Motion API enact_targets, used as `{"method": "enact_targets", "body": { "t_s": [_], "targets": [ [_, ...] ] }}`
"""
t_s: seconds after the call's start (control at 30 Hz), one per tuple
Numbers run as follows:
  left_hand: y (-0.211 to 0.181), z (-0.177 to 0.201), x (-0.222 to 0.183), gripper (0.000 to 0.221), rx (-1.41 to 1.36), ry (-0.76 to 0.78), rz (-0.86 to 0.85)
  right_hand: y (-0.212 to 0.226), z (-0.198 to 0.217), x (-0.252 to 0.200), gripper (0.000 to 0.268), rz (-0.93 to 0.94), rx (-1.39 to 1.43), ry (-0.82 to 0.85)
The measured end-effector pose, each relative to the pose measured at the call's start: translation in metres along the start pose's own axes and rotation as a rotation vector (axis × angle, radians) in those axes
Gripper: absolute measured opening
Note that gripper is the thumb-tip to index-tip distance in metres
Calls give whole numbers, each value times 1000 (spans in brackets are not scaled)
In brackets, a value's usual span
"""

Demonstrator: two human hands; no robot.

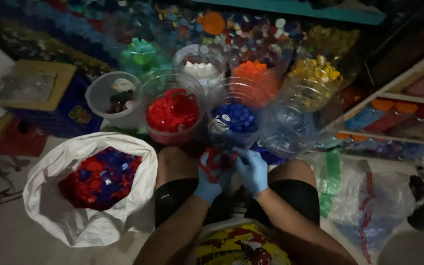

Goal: The person sits on the floor and sorts plastic bottle caps from a white sack into clear plastic containers by color. They pick up caps, separate them, and place them into specific bins for red, blue, and other colors.

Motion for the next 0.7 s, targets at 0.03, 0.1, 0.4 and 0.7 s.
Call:
{"method": "enact_targets", "body": {
  "t_s": [0.03, 0.1, 0.4, 0.7],
  "targets": [
    [1, 7, 5, 34, -13, 7, 18, -3, -1, 8, 30, -42, 24, 22],
    [6, 16, 19, 36, -34, 20, 37, 16, 0, 37, 27, -31, 46, 35],
    [13, -10, 16, 46, -131, -51, 84, 95, -36, 172, 11, 115, 27, 1],
    [44, 167, 174, 59, 487, 72, -13, 68, -115, 239, 27, 13, -182, 215]
  ]
}}
Point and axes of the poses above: each hand's wrist, its own x-axis towards the middle knuckle, its own z-axis out of the back of the hand, y = z × x, the point moved 2 cm from there along x, towards the middle knuckle, and after that the axes turned 10 degrees about y, right-handed, at the moved point
